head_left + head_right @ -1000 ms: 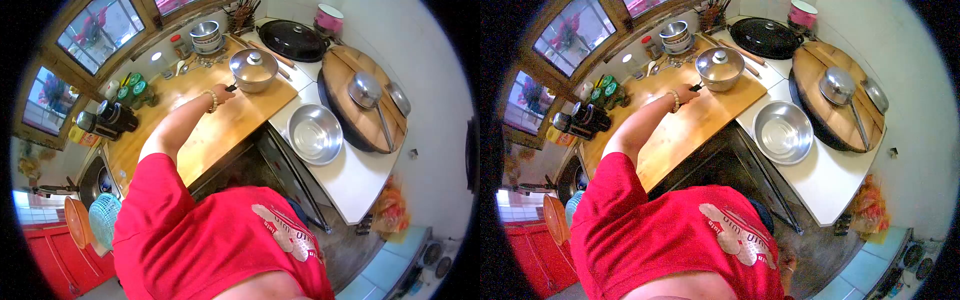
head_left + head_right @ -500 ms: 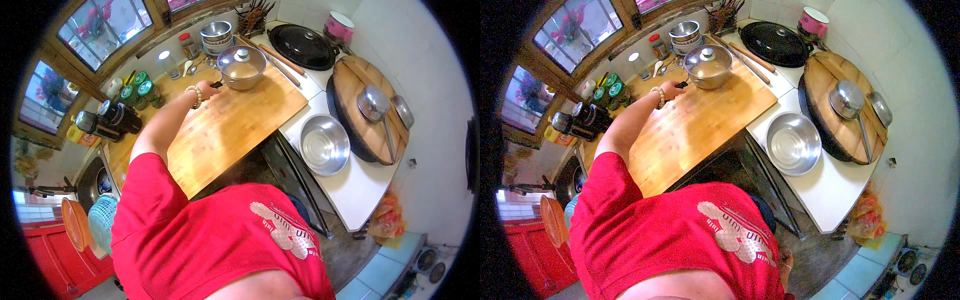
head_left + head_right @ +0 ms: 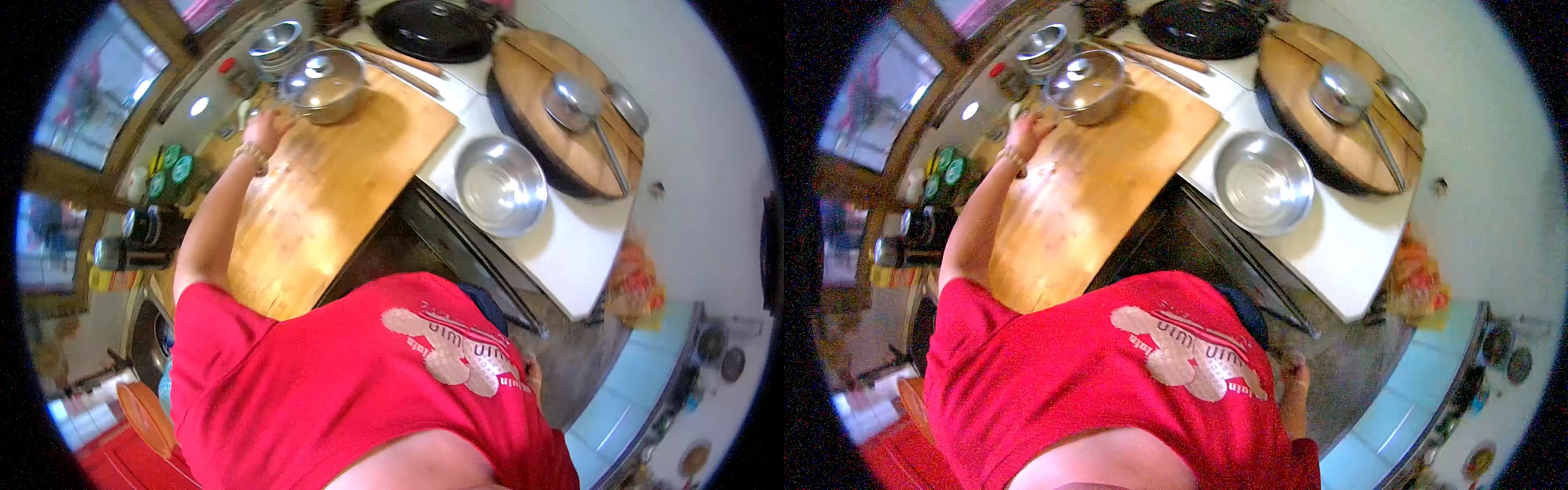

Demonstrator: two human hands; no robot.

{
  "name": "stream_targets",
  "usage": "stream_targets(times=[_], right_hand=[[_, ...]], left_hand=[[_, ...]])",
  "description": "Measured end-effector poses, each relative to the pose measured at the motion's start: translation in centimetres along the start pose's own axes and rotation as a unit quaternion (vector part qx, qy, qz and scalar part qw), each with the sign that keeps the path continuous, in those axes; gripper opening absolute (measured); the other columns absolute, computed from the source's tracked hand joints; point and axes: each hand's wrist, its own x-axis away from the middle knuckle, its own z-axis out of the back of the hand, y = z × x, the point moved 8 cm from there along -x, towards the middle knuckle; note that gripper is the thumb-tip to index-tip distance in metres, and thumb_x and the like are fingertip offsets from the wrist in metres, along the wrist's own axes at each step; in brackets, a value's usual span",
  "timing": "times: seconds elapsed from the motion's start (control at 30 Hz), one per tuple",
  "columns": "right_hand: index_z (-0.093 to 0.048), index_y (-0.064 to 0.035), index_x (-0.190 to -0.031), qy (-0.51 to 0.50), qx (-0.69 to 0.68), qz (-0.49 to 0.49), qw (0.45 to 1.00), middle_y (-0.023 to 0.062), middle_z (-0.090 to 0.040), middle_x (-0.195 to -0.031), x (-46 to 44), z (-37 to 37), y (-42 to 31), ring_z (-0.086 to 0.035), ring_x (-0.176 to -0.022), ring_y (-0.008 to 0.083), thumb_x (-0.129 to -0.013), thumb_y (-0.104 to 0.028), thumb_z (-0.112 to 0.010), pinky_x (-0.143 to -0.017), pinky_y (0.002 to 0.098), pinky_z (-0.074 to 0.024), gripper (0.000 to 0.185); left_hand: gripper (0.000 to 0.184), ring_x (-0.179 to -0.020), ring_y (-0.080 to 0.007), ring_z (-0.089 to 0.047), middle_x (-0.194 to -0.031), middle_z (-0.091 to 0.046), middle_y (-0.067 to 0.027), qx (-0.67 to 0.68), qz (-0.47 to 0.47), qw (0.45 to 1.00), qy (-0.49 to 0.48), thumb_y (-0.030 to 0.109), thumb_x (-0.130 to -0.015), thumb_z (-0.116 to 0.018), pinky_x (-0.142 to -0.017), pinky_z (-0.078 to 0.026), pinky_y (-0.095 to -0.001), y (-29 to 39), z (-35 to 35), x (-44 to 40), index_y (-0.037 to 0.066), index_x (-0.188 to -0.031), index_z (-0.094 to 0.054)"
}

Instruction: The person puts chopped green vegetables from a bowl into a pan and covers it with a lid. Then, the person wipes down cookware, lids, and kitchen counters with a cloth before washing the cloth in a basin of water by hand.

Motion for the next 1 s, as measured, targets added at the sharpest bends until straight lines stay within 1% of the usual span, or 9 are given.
stream_targets(times=[0.1,0.2,0.3,0.47,0.57,0.67,0.77,0.87,1.0], right_hand=[[-0.056,-0.0061,-0.094,0.133,-0.072,-0.055,0.987,0.0088,-0.060,-0.087,-0.3,3.5,2.0,-0.057,-0.073,0.0249,-0.082,-0.023,-0.055,-0.056,0.0379,-0.0473,0.021],[-0.056,-0.0067,-0.089,0.163,-0.047,-0.064,0.983,0.0082,-0.060,-0.086,2.4,0.6,1.6,-0.056,-0.071,0.0234,-0.081,-0.020,-0.055,-0.053,0.0354,-0.0462,0.016],[-0.057,-0.0072,-0.090,0.140,-0.080,-0.091,0.983,0.0080,-0.060,-0.086,0.4,4.0,4.6,-0.056,-0.071,0.0230,-0.082,-0.020,-0.054,-0.054,0.0344,-0.0464,0.015],[-0.058,-0.0078,-0.100,0.124,-0.127,-0.099,0.979,0.0096,-0.061,-0.091,2.1,5.5,4.4,-0.058,-0.076,0.0238,-0.083,-0.018,-0.052,-0.059,0.0363,-0.0487,0.020],[-0.057,-0.0084,-0.106,0.123,-0.197,-0.093,0.968,0.0098,-0.061,-0.101,2.1,7.0,4.8,-0.058,-0.082,0.0255,-0.084,-0.023,-0.053,-0.066,0.0393,-0.0491,0.027],[-0.056,-0.0088,-0.106,0.071,0.256,0.028,0.964,0.0079,-0.059,-0.108,0.8,11.0,3.1,-0.058,-0.087,0.0271,-0.081,-0.031,-0.056,-0.072,0.0418,-0.0474,0.033],[-0.055,-0.0084,-0.106,0.040,0.313,-0.007,0.949,0.0053,-0.059,-0.107,1.5,9.5,2.1,-0.058,-0.086,0.0281,-0.076,-0.036,-0.060,-0.074,0.0430,-0.0463,0.041],[-0.056,-0.0088,-0.102,0.148,-0.034,-0.074,0.986,0.0050,-0.061,-0.101,1.9,8.1,1.3,-0.058,-0.083,0.0265,-0.075,-0.030,-0.060,-0.070,0.0397,-0.0478,0.034],[-0.056,-0.0085,-0.098,0.069,0.000,-0.017,0.997,0.0050,-0.061,-0.093,0.8,3.3,-3.6,-0.059,-0.080,0.0229,-0.079,-0.023,-0.054,-0.062,0.0344,-0.0485,0.024]], left_hand=[[0.022,-0.084,-0.0335,-0.052,-0.088,-0.056,-0.0164,0.030,-0.140,0.977,0.156,0.022,-0.081,-0.055,-0.074,-0.043,-0.0419,7.7,3.4,5.0,0.005,-0.095,-0.057],[0.014,-0.081,-0.0323,-0.054,-0.085,-0.057,-0.0159,0.198,-0.183,0.962,0.038,0.011,-0.078,-0.054,-0.072,-0.044,-0.0392,14.3,-3.6,10.8,0.004,-0.088,-0.059],[0.029,-0.081,-0.0159,-0.059,-0.089,-0.061,-0.0046,0.462,0.046,0.822,-0.328,0.029,-0.083,-0.060,-0.068,-0.049,-0.0271,22.6,-14.2,16.1,0.005,-0.099,-0.060],[0.034,-0.076,-0.0174,-0.056,-0.090,-0.055,-0.0089,0.601,0.263,0.653,-0.379,0.025,-0.081,-0.062,-0.064,-0.054,-0.0294,31.5,-21.7,16.6,-0.001,-0.101,-0.053],[0.029,-0.073,-0.0175,-0.055,-0.085,-0.053,-0.0082,0.585,0.268,0.681,-0.350,0.020,-0.080,-0.059,-0.062,-0.055,-0.0305,31.3,-23.4,15.3,-0.003,-0.096,-0.052],[0.024,-0.074,-0.0188,-0.058,-0.085,-0.057,-0.0095,0.572,0.278,0.705,-0.314,0.015,-0.079,-0.056,-0.060,-0.056,-0.0339,30.4,-23.8,14.8,-0.003,-0.095,-0.054],[0.021,-0.075,-0.0202,-0.062,-0.085,-0.061,-0.0098,0.591,0.271,0.696,-0.303,0.012,-0.079,-0.053,-0.064,-0.056,-0.0346,29.3,-22.0,15.1,-0.002,-0.095,-0.055],[0.021,-0.073,-0.0204,-0.062,-0.085,-0.061,-0.0095,0.577,0.282,0.705,-0.300,0.012,-0.080,-0.052,-0.064,-0.056,-0.0334,27.5,-19.6,15.9,-0.002,-0.095,-0.055],[0.024,-0.069,-0.0194,-0.063,-0.083,-0.062,-0.0111,0.578,0.285,0.713,-0.277,0.014,-0.079,-0.053,-0.061,-0.054,-0.0299,24.2,-15.7,17.0,-0.004,-0.095,-0.057]])
